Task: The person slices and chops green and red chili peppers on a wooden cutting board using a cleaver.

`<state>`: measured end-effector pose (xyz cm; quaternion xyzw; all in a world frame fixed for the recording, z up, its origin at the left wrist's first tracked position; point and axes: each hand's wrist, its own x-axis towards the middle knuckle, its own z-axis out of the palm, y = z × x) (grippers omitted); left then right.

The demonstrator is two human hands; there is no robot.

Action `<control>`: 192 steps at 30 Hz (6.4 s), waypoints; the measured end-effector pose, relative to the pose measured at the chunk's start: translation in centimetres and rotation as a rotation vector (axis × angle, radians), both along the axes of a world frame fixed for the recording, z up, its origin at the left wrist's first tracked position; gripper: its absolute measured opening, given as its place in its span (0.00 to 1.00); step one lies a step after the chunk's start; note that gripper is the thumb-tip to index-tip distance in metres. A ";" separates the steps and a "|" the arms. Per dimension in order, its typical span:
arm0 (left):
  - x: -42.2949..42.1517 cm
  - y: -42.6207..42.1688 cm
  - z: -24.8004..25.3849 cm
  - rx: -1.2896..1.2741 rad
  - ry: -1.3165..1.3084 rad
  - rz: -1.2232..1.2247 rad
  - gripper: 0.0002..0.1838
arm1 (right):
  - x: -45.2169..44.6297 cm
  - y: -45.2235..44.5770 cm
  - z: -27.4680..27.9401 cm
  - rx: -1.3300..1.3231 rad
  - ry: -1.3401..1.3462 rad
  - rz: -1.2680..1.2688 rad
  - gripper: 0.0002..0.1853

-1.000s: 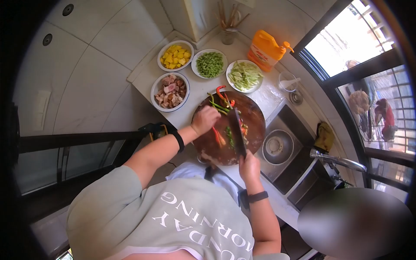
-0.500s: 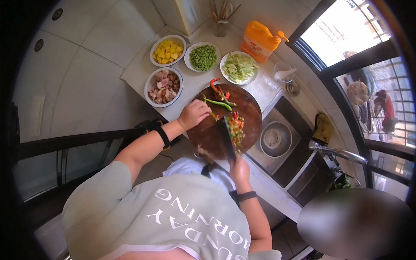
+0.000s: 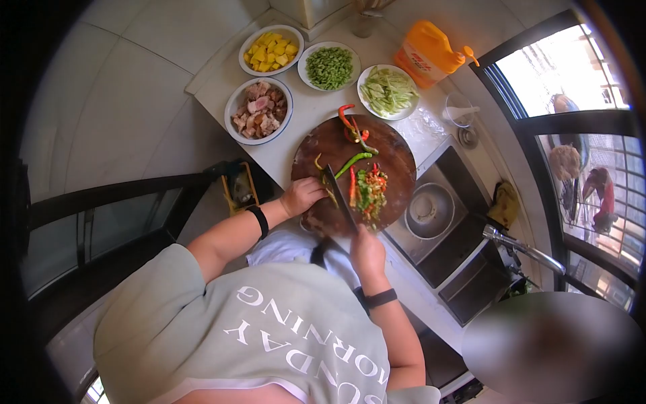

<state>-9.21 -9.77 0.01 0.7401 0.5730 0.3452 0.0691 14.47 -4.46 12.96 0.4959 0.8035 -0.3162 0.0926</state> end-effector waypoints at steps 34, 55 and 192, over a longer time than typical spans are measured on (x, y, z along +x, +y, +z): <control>-3.3 -0.3 4.3 -0.485 -0.078 0.396 0.07 | -4.1 -0.2 -0.5 -0.108 0.124 -0.092 0.10; 0.8 7.6 6.2 -0.458 0.054 0.321 0.15 | 2.5 3.2 -1.1 0.131 0.387 -0.381 0.08; 1.2 8.7 8.2 -0.182 0.104 -0.461 0.19 | 11.3 -0.8 1.3 0.031 0.290 -0.614 0.08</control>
